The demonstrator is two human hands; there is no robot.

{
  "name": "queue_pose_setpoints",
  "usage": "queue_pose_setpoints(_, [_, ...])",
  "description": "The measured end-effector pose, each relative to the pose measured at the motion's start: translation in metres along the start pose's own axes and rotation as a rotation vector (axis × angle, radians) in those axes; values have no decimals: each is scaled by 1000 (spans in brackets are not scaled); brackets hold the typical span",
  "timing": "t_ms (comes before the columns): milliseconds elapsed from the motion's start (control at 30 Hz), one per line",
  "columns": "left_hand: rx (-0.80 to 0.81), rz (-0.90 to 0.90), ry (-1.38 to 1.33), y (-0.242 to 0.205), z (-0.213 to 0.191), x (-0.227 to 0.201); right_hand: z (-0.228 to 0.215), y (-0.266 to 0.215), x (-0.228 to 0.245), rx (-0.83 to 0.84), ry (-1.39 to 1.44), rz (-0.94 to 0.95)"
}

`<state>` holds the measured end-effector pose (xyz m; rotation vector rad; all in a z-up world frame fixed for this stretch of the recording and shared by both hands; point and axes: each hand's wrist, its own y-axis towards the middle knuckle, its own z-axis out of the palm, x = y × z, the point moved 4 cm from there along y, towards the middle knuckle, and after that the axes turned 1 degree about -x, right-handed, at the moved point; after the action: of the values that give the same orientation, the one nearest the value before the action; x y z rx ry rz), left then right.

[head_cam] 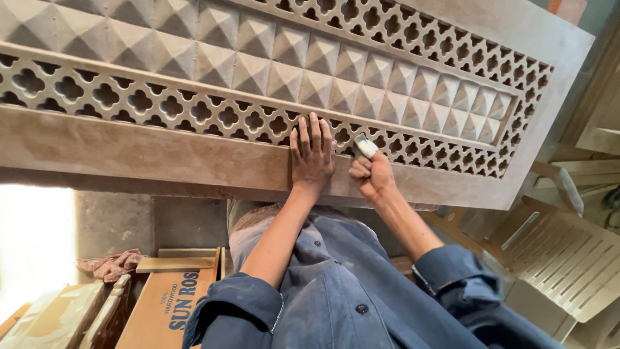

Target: The person sands the surface of a large decorative wooden panel with a sanding block, moving methodically along the edges and patterned sections. The panel features geometric and lattice cutouts and rests on a workbench in a workshop.

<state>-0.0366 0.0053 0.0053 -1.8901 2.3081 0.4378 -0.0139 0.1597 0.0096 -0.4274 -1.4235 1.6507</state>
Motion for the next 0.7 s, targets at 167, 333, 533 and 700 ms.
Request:
queue_pose_setpoints(167, [-16,-4,6,2,-2,-2,-30,40,-24,105,498,63])
queue_pose_setpoints(333, [-19,-5,-1,3,-2,-4,-33,21,2,80,-129,22])
queue_pose_setpoints(533, [-18,7,4,3,-2,-4,-16,-4,49,-3,-1271,-224])
queue_pose_setpoints(700, [-43,10,42,6,-4,-1,10,2,82,482,-3056,-687])
